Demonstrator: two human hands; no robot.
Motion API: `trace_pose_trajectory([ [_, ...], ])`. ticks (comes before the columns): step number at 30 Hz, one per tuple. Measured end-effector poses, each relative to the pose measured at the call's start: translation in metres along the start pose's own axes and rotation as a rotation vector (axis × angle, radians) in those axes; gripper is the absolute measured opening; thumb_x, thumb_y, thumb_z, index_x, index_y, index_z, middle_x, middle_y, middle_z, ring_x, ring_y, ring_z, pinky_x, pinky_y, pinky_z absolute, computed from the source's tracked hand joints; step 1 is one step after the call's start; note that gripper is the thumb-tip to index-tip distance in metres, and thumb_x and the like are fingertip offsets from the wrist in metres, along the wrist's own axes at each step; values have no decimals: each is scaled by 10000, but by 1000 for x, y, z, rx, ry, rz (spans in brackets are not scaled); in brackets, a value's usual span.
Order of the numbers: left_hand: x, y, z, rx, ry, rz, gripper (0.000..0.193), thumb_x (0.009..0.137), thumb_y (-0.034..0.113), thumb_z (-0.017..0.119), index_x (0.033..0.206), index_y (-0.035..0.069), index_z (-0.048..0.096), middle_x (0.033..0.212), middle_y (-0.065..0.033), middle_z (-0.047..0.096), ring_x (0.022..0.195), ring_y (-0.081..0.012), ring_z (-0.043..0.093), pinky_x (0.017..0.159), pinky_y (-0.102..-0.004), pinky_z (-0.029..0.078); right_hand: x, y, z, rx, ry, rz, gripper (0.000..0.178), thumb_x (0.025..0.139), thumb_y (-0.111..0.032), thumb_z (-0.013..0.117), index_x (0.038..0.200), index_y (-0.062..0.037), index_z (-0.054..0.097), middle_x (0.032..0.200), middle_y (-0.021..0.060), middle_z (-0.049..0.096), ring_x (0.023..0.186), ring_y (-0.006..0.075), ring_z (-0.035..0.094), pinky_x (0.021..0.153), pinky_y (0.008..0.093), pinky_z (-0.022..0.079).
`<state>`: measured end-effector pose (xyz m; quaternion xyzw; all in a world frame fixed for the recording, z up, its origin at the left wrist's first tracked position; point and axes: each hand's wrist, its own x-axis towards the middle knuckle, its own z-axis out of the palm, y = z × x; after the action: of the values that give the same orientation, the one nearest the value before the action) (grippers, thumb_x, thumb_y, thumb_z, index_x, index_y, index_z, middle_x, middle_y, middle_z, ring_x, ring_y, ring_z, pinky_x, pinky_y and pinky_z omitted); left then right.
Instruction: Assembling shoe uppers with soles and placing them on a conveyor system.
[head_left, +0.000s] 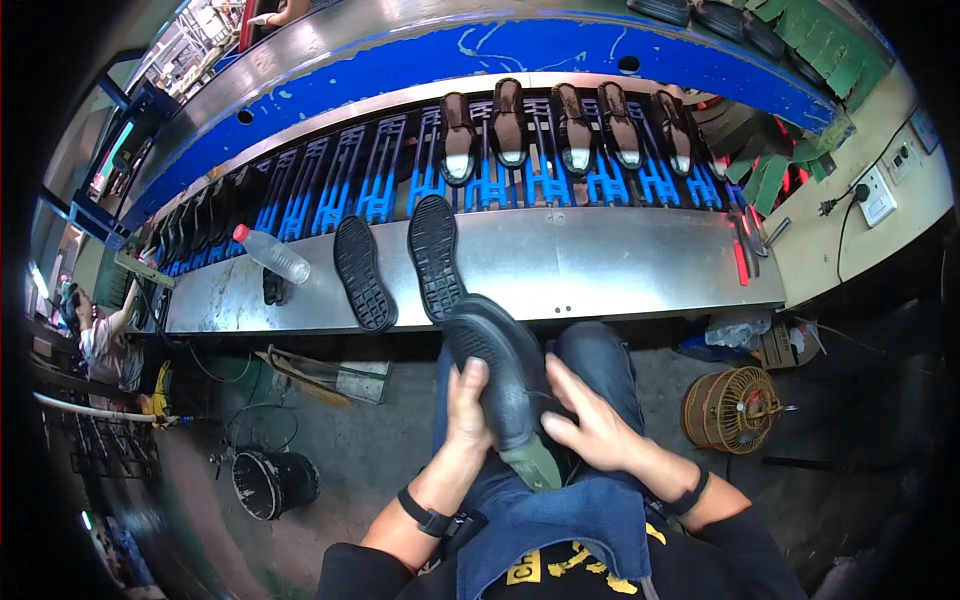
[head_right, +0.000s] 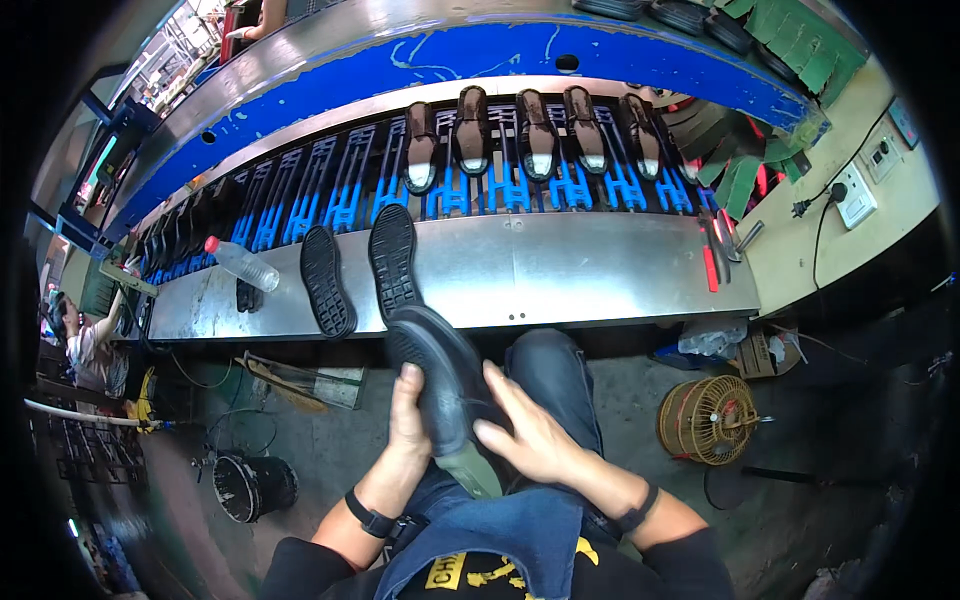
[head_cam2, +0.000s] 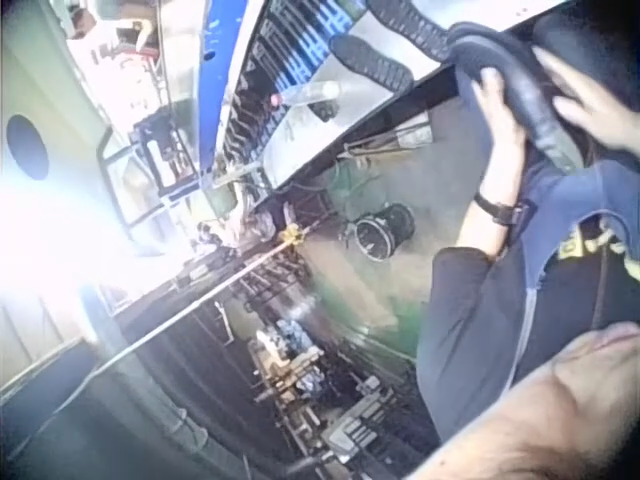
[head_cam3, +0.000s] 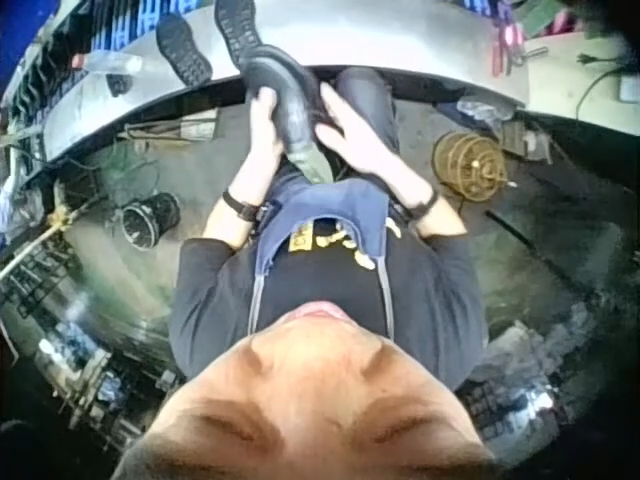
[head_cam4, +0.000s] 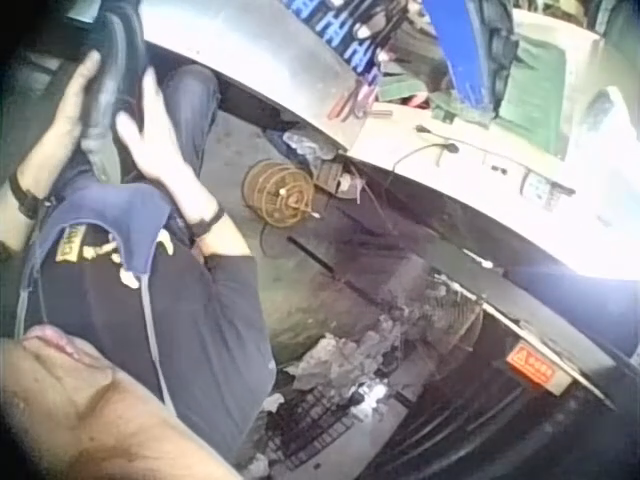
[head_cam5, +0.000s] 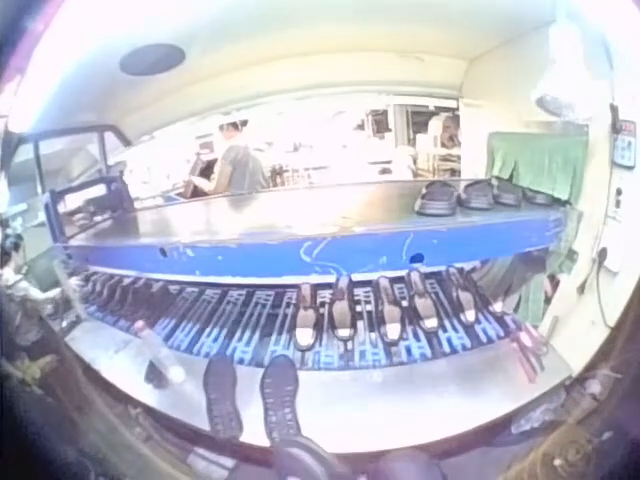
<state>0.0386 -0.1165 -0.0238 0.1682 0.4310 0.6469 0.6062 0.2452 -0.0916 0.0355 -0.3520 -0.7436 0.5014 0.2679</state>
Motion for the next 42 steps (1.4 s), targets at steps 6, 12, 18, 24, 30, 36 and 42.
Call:
trace_pose_trajectory([
  [6, -49, -6, 2, 513, -267, -677, 832, 871, 640, 628, 1401, 19, 467, 1380, -214, 526, 1249, -360, 550, 1059, -466, 463, -68, -3, -61, -137, 521, -63, 494, 1039, -317, 390, 1305, 73, 535, 1372, 252, 518, 1282, 356, 513, 1091, 414, 386],
  [12, 24, -42, 45, 947, -822, 722, 933, 633, 326, 937, 1353, -14, 450, 1344, -238, 545, 1221, -390, 580, 995, -462, 493, -31, 39, -87, -216, 527, -70, 486, 1033, -268, 303, 1054, 53, 667, 1185, 241, 635, 1076, 339, 620, 973, 405, 463],
  [18, 43, -45, 48, 888, -663, 702, 877, 615, 322, 943, 1298, -18, 509, 1245, -219, 623, 1080, -364, 665, 927, -428, 536, 13, 38, -96, -196, 603, -45, 533, 1032, -296, 274, 998, 58, 671, 1108, 254, 654, 1025, 343, 632, 942, 410, 480],
  [24, 109, 47, 43, 551, -154, 286, 734, 707, 285, 892, 1285, -1, 541, 1169, -103, 634, 1072, -201, 612, 971, -361, 484, 204, 48, -122, 417, 233, 82, 615, 1065, -474, 298, 1355, 4, 553, 1349, 193, 573, 1166, 318, 577, 1021, 403, 449],
  [30, 349, 216, -33, 889, 345, 530, 619, 805, 283, 818, 1300, 5, 571, 1150, -139, 692, 1025, -283, 659, 889, -381, 520, 421, 137, -20, -464, 343, -7, 628, 935, -405, 630, 1408, -10, 507, 1470, 204, 468, 1323, 381, 475, 1070, 443, 419],
  [36, 489, 226, -225, 1793, 413, 669, 587, 1008, 378, 482, 1497, 61, 414, 1579, -181, 362, 1449, -388, 329, 1206, -480, 247, 530, 140, 57, -363, 188, 50, 533, 783, -395, 763, 1195, -71, 673, 1138, 203, 665, 1097, 375, 626, 950, 471, 488],
  [42, 417, 215, -147, 1795, 455, 228, 815, 803, 285, 785, 1481, 49, 400, 1548, -303, 297, 1383, -457, 394, 1097, -498, 417, 427, 108, -69, 456, 49, 172, 726, 789, -282, 722, 1437, -53, 487, 1375, 151, 565, 1255, 268, 536, 962, 444, 489],
])
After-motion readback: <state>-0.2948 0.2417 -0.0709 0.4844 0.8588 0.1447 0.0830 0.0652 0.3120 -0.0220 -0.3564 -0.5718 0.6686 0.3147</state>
